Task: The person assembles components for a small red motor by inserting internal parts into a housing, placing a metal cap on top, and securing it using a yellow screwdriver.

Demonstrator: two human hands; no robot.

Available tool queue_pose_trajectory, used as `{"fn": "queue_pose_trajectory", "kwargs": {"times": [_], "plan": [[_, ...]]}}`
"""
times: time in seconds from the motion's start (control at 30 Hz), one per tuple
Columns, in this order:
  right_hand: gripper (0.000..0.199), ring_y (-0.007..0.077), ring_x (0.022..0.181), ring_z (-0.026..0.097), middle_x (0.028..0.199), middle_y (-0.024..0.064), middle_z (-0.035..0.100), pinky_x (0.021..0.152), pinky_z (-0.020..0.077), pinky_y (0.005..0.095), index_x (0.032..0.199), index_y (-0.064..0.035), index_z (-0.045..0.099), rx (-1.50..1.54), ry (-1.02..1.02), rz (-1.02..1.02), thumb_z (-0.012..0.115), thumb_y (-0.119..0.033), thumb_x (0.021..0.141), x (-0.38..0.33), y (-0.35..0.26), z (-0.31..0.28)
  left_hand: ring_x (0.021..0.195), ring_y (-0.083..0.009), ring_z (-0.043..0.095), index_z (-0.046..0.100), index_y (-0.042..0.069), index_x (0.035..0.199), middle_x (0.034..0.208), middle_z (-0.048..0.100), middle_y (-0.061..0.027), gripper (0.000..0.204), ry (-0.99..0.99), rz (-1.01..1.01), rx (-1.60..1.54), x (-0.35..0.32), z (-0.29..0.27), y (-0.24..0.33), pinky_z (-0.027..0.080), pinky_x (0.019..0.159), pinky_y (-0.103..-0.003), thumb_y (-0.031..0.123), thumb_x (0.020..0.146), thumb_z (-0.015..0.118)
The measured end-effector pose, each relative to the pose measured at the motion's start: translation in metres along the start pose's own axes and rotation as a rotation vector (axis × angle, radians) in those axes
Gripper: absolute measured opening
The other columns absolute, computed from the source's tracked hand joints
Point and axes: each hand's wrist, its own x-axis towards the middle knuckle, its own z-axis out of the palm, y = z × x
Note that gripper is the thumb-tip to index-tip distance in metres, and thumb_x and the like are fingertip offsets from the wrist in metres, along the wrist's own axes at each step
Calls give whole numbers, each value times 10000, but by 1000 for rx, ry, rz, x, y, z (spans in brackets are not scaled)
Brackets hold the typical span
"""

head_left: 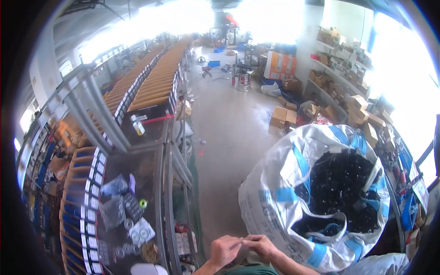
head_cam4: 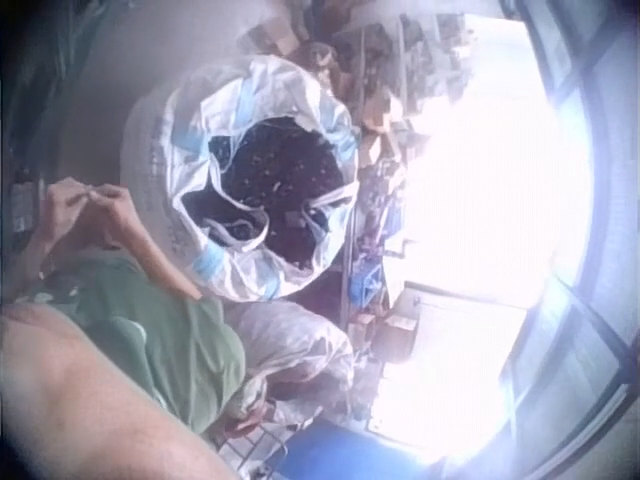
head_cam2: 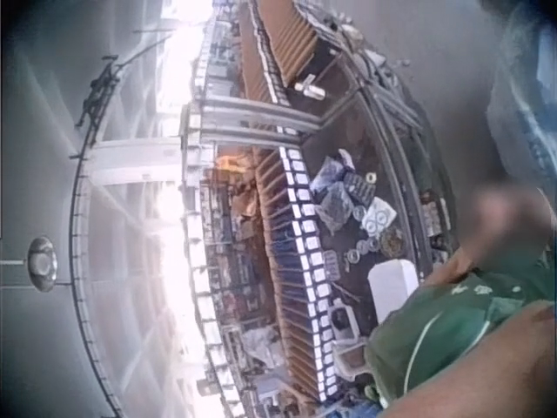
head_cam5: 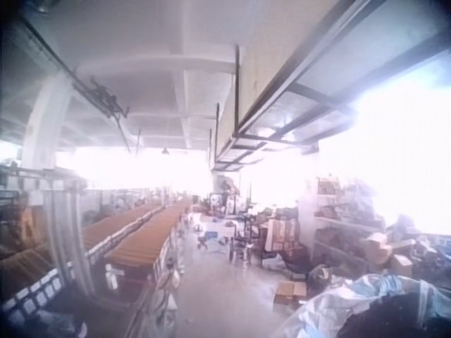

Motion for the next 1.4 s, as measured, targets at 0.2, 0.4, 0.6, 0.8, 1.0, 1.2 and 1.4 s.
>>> {"fn": "queue_pose_trajectory", "kwargs": {"times": [0.2,0.4,0.6,0.8,1.0,1.2,1.4], "plan": [[279,73,843,598,902,9,712,766,496,268,1046,32,764,-255,220,-394,758,-230,952,233,-156,-1,788,-274,736,795,64,906,870,769,-90,115,-131,75,-62,246,6,-206,591,698,-363,54,798,761],[246,69,718,530,791,-27,639,644,412,253,910,-15,745,12,-33,3,769,-258,940,486,-375,0,760,-287,719,780,64,906,856,757,-95,106,-159,89,19,508,-42,-349,579,686,-388,55,801,764],[353,74,731,514,786,-20,634,664,435,268,1048,-23,765,-447,-223,-206,717,-366,977,720,-620,27,662,-175,684,759,-4,879,782,732,-102,57,169,-186,41,746,-132,-433,525,632,-284,32,844,734],[369,322,957,727,1030,181,758,843,577,415,1106,-56,751,-1112,328,-264,713,-375,925,1119,-645,-170,625,-166,638,702,-8,801,705,677,-81,117,313,-412,-40,1004,-123,-610,486,600,-290,86,870,708],[295,315,877,749,880,132,770,820,590,409,755,-136,782,-1192,626,802,639,-386,816,1101,-600,-430,626,-172,643,717,-10,826,727,691,-97,38,64,-200,-133,1372,-139,-719,505,610,-294,26,837,712],[298,377,1107,709,1159,119,760,925,583,451,1043,-74,793,-1134,797,876,600,-272,932,1161,-686,-457,626,-184,639,737,14,850,760,694,-86,29,-229,79,-194,1671,-78,-887,510,600,-296,36,835,724],[226,375,948,723,1065,163,758,824,586,463,880,-118,789,-1461,364,627,618,-261,851,1498,-920,-491,656,-213,674,748,-3,916,810,717,-117,117,-312,-72,-133,1911,2,-1006,534,621,-315,103,870,729]]}}
